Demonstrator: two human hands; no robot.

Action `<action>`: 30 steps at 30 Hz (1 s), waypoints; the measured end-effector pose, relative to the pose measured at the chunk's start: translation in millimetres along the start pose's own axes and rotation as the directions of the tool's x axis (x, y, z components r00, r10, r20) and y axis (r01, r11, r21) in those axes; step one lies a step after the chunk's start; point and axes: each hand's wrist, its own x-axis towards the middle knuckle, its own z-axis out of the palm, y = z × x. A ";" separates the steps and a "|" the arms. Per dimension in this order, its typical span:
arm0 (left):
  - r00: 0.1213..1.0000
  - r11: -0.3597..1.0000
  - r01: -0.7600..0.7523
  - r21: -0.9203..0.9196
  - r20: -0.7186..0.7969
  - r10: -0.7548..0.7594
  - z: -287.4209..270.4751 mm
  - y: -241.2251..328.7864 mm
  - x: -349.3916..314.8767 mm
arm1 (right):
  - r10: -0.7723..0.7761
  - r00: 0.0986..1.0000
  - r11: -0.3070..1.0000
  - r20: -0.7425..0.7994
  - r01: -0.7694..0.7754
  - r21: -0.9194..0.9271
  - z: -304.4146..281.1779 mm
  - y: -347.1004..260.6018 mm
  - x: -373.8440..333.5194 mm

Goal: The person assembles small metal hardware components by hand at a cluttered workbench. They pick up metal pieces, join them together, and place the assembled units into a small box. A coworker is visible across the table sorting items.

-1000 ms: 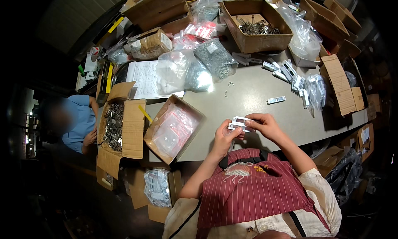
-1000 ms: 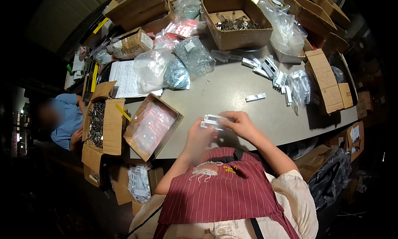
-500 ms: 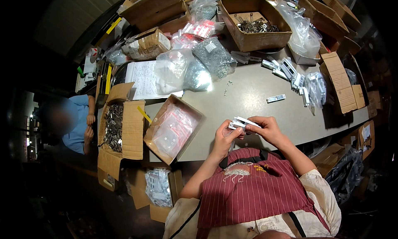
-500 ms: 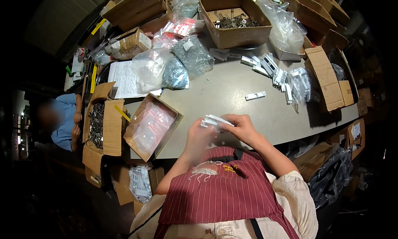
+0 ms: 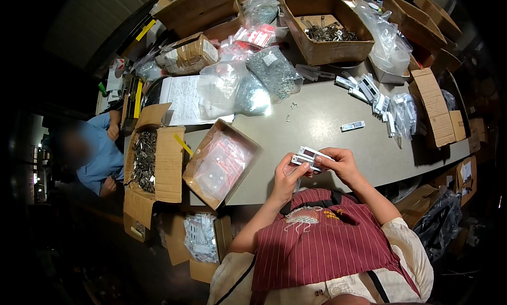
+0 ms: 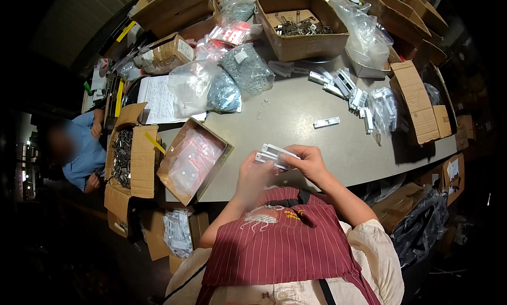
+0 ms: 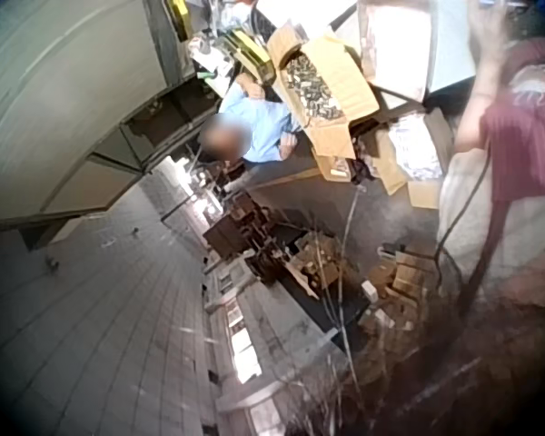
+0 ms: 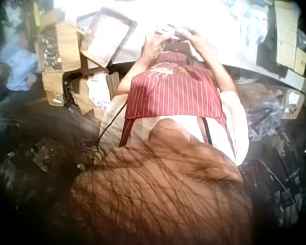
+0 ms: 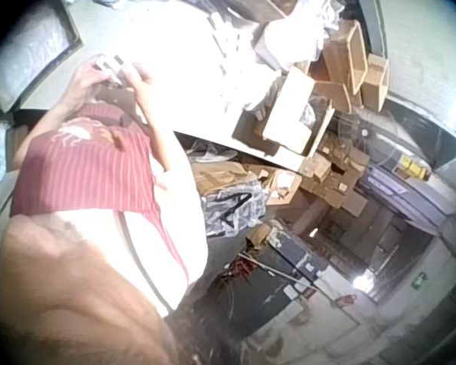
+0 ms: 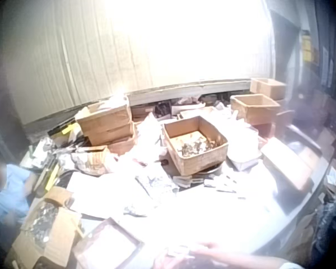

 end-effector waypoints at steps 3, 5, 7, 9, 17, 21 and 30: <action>1.000 1.000 0.017 -0.013 -0.007 -0.017 -0.9 -0.4 -0.5 | -0.056 0.998 0.996 0.037 0.058 -0.065 -0.9 1.6 0.1; 1.000 1.000 0.022 -0.014 -0.019 -0.022 -1.7 -1.7 -0.6 | -0.069 0.996 0.991 0.062 0.076 -0.113 -1.3 1.2 0.8; 0.999 1.000 0.012 -0.006 -0.032 -0.012 -1.8 -3.3 -1.0 | -0.052 0.996 0.987 0.078 0.063 -0.147 -0.9 -1.3 1.7; 0.999 1.000 -0.014 -0.013 -0.033 0.013 0.5 -2.5 -0.6 | -0.007 0.996 0.995 0.085 0.015 -0.101 -0.8 -2.4 2.1; 1.000 1.000 0.022 -0.015 -0.002 -0.022 0.2 -2.5 -0.8 | 0.004 0.998 1.000 0.058 -0.005 0.009 6.2 1.1 -1.6; 0.965 0.979 0.195 0.059 0.166 -0.202 -12.5 4.1 4.4 | 0.025 0.979 0.970 0.205 0.026 -0.241 -12.3 -13.7 2.7; 0.753 0.796 0.322 0.512 0.371 -0.543 -0.7 42.7 20.6 | 0.200 0.724 0.585 0.660 0.451 -0.674 -21.3 -81.1 41.1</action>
